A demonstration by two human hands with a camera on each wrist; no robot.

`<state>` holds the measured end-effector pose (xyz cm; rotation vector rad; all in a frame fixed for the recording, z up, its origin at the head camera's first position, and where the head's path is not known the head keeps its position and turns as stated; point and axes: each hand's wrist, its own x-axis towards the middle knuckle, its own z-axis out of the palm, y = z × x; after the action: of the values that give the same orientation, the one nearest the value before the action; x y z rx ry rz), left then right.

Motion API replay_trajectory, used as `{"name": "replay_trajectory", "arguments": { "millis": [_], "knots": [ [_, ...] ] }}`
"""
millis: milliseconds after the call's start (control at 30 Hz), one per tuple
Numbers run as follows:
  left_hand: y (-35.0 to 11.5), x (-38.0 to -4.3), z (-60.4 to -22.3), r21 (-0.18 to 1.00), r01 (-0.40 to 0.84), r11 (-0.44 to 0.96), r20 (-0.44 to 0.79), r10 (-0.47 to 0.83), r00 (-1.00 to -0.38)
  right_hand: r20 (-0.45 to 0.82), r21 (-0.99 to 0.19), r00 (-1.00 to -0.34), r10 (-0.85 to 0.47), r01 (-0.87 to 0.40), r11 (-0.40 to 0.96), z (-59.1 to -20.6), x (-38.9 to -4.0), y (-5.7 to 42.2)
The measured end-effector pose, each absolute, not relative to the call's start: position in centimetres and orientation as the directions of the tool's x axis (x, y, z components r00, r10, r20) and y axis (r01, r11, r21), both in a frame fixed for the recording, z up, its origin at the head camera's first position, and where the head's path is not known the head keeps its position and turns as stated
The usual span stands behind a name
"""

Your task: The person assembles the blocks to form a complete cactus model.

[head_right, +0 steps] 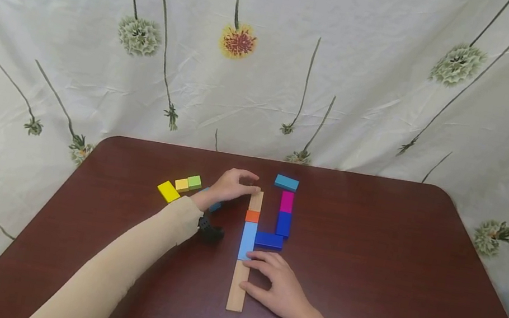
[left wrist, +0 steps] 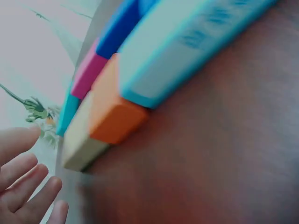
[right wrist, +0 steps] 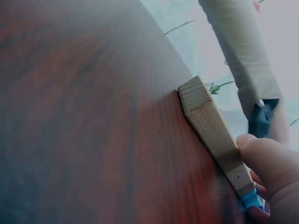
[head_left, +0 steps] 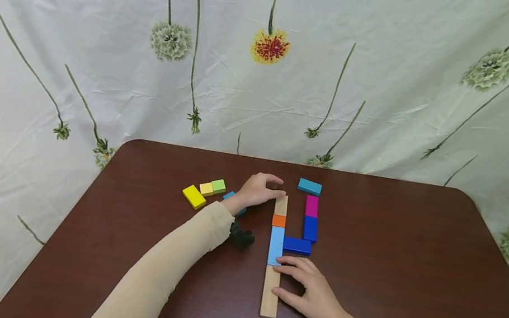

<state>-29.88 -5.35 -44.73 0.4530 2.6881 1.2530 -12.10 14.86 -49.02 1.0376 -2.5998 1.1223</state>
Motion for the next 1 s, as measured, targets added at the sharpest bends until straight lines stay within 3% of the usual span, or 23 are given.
{"name": "replay_trajectory", "arguments": {
  "millis": [367,1000],
  "knots": [
    [-1.4,-32.4,-43.3,0.768,0.218,0.602,-0.012,0.354,-0.935,0.381,-0.58,-0.742,-0.552,-0.657,0.482,-49.3,-12.1,15.0],
    [1.4,-32.4,-44.0,0.708,0.199,0.678,-0.057,0.336,-0.94,0.406,-0.574,-0.733,-0.545,-0.669,0.472,-49.4,-12.3,15.0]
  ]
}}
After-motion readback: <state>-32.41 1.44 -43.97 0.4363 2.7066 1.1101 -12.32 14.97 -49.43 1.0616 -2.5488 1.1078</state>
